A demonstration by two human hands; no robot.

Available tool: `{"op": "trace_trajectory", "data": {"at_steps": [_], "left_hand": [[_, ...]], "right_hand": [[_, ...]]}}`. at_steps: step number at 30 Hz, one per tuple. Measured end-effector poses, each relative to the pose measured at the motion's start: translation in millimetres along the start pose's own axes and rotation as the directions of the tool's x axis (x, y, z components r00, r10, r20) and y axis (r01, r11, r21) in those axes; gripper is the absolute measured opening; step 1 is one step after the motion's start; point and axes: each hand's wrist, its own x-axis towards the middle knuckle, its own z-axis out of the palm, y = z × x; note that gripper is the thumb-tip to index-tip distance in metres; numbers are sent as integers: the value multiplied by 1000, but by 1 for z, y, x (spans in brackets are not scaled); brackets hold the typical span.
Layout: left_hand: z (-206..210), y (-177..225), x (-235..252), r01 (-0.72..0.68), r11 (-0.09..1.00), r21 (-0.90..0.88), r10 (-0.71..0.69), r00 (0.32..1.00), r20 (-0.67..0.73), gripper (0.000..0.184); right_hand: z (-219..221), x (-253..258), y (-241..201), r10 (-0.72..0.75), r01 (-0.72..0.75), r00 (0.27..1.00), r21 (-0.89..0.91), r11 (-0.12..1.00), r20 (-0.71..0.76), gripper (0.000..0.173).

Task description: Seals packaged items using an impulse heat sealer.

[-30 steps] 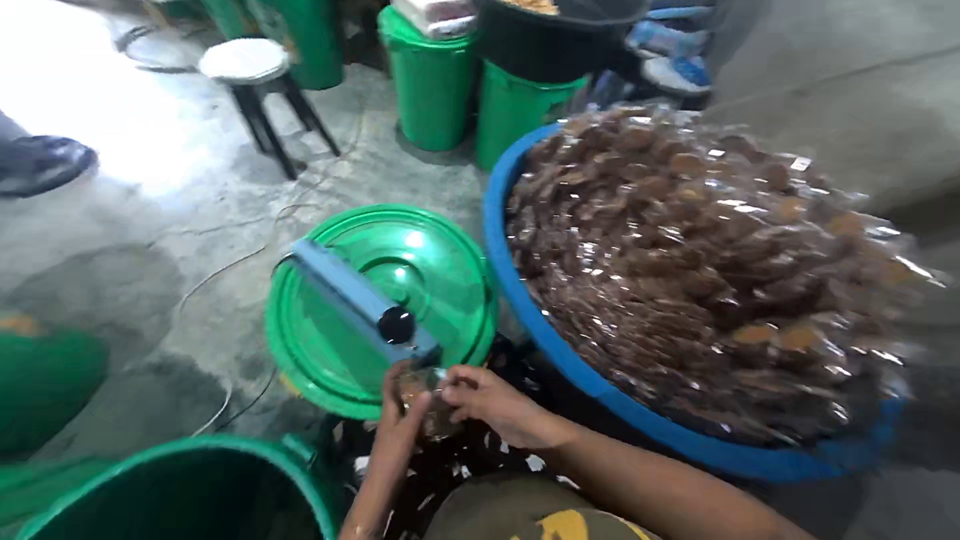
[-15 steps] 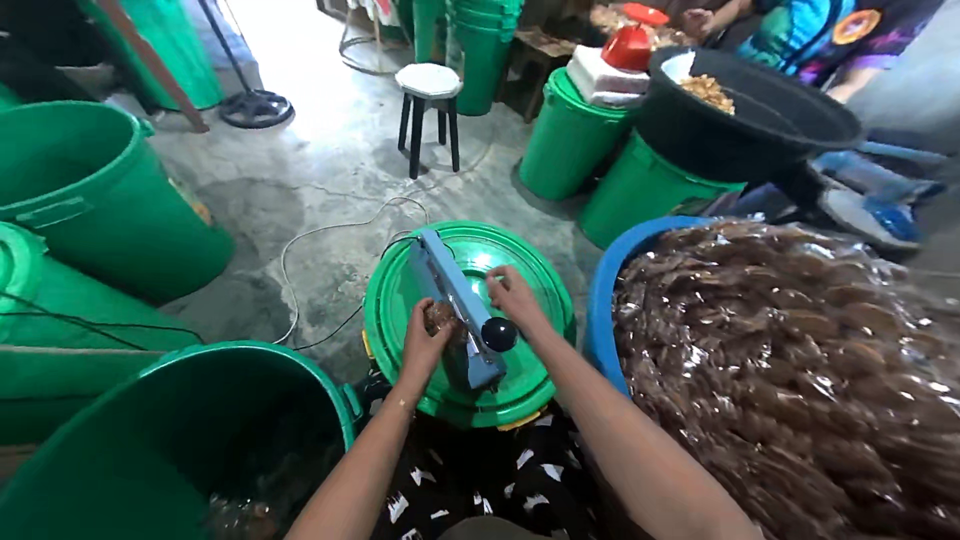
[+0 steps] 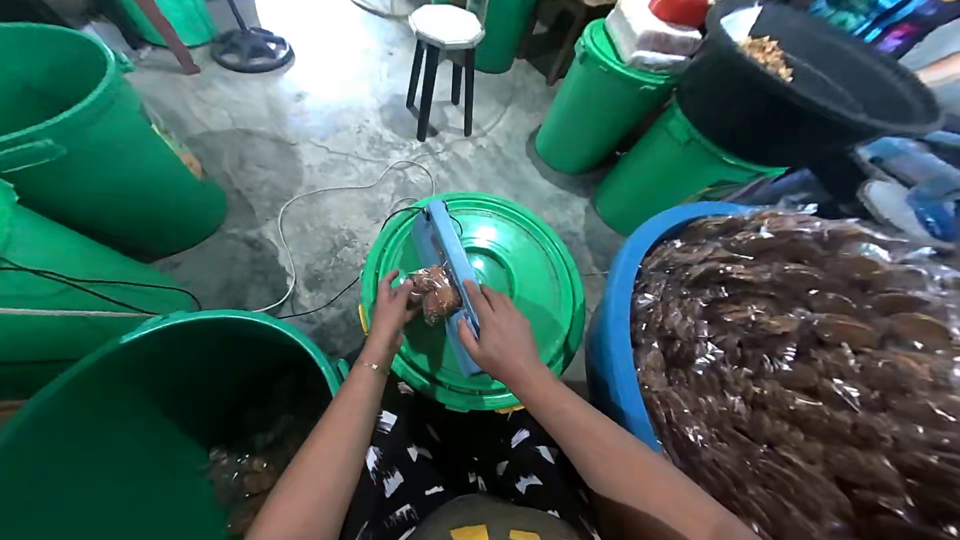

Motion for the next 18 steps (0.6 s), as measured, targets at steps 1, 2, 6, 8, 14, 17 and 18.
{"op": "trace_trajectory", "data": {"at_steps": [1, 2, 6, 8, 14, 17, 18], "left_hand": [[2, -1, 1, 25, 997, -73, -25, 1000, 11, 47], [3, -3, 1, 36, 989, -145, -33, 999, 23, 46], [12, -10, 1, 52, 958, -283, -51, 999, 11, 53], [16, -14, 2, 91, 953, -288, -78, 995, 54, 68], [30, 14, -12, -225, 857, 464, 156, 971, 183, 44], [9, -1, -18, -592, 683, 428, 475, 805, 356, 46], [-2, -7, -23, -625, 694, 358, 512, 778, 364, 48]], "right_hand": [[1, -1, 2, -6, 6, 1000, 9, 1000, -19, 56], [2, -1, 3, -6, 6, 1000, 15, 1000, -23, 56], [-1, -1, 6, 25, -26, 999, 23, 999, 26, 56], [-2, -1, 5, 32, -34, 998, 33, 999, 54, 56], [10, -9, 7, -190, 230, 912, 70, 971, -364, 32], [1, -31, 12, -339, 434, 770, 53, 900, -541, 31], [-10, -41, 18, -372, 510, 729, 95, 855, -574, 32]]}}
